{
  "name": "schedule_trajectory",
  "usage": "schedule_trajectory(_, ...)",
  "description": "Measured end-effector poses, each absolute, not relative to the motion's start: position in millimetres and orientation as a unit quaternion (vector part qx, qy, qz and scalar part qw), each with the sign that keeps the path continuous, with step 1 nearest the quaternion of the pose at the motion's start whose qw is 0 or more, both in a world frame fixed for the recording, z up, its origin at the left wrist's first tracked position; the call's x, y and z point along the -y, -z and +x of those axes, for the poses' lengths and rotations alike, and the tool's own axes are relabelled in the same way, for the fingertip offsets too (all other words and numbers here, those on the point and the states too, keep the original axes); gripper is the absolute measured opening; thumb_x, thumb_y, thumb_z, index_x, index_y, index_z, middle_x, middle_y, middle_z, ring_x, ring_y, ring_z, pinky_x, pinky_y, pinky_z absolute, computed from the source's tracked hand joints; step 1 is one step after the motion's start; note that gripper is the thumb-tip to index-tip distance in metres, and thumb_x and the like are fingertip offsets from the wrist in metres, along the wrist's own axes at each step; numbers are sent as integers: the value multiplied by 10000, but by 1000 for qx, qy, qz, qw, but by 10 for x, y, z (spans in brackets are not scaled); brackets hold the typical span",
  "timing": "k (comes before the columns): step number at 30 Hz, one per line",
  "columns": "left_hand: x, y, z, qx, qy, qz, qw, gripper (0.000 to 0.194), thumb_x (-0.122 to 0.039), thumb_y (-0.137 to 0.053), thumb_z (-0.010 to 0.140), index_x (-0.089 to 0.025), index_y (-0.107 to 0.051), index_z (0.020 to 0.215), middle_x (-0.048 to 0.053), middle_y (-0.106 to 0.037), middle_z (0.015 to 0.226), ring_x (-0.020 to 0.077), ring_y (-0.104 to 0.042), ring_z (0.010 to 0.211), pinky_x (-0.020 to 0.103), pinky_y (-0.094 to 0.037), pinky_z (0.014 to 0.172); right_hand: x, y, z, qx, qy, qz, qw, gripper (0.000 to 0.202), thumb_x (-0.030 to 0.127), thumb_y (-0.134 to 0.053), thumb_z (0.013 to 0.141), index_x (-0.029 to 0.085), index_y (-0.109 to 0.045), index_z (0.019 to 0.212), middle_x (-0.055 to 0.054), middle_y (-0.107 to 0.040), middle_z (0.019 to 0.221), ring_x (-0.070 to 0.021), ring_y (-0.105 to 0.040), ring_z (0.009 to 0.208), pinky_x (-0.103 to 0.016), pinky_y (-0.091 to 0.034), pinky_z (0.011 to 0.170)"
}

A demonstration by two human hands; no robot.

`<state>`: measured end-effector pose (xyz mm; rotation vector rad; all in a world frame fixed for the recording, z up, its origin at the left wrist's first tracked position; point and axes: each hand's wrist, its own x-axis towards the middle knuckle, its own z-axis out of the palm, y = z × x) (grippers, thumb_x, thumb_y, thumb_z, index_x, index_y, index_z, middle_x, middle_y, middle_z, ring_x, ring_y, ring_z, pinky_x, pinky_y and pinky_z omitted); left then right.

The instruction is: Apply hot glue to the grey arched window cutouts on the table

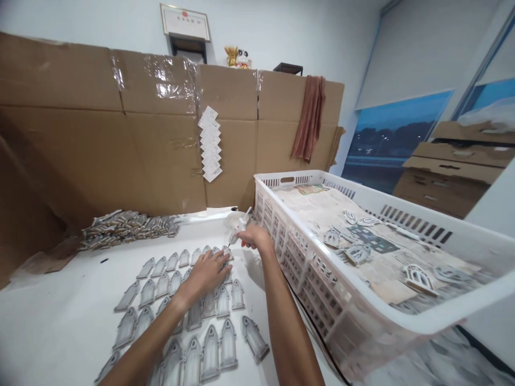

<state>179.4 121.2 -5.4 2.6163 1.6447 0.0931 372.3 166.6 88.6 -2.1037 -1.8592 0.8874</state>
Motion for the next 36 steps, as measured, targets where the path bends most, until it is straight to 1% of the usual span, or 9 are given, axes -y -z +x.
schedule_trajectory(4,-1232,31,1770,-530,-29,847,37,506,-445,-423,1094,-262,-580,1538,96,-528,1640,396,-459,1484,598,-373,1197,-1660,-899,3719,638,-321,-695,83,477,394,-622,999,171,-656,578,11,-570,529,-112,-520,466,-244,-446,555)
schedule_trajectory(8,-1257,59,1749,-529,-33,848,35,503,-450,-432,1083,-284,-583,1532,83,-535,1636,390,-463,1474,593,-376,1192,-1694,-855,3711,640,-325,-692,77,497,407,-607,1007,173,-643,570,5,-576,538,-118,-521,473,-254,-444,563)
schedule_trajectory(13,-1275,131,1740,-522,-51,851,21,490,-405,-445,1070,-271,-593,1517,110,-553,1615,387,-485,1451,593,-383,1173,-1741,-796,3695,640,-325,-692,78,479,421,-620,992,167,-661,588,-9,-603,562,-130,-552,497,-265,-465,595)
schedule_trajectory(16,-1282,152,1739,-521,-60,851,23,470,-396,-448,1067,-287,-607,1496,111,-562,1605,386,-498,1437,587,-398,1153,-1754,-779,3691,641,-324,-692,78,474,420,-604,1000,159,-679,612,-15,-619,577,-131,-556,497,-267,-473,601)
schedule_trajectory(21,-1281,130,1739,-524,-51,850,29,472,-399,-446,1073,-290,-590,1510,101,-554,1613,388,-472,1465,587,-386,1166,-1771,-749,3703,644,-316,-692,78,455,433,-603,999,151,-707,658,-10,-620,568,-122,-561,499,-245,-470,591)
schedule_trajectory(26,-1267,92,1741,-525,-42,849,42,494,-412,-434,1079,-272,-573,1532,98,-523,1642,400,-455,1478,607,-378,1181,-1786,-710,3715,645,-306,-695,83,451,451,-635,974,158,-693,637,-15,-625,574,-127,-563,502,-255,-461,577)
schedule_trajectory(33,-1248,80,1744,-528,-37,848,34,490,-409,-435,1079,-281,-576,1530,91,-531,1636,393,-468,1471,598,-389,1181,-1783,-697,3706,644,-297,-700,83,473,454,-615,992,162,-675,625,-11,-629,592,-122,-559,497,-256,-460,587)
schedule_trajectory(36,-1248,78,1741,-523,-41,851,34,492,-402,-435,1075,-267,-582,1525,101,-534,1633,397,-480,1456,605,-394,1171,-1777,-710,3700,645,-294,-700,82,477,454,-619,991,162,-673,617,-9,-622,581,-121,-562,499,-251,-459,590)
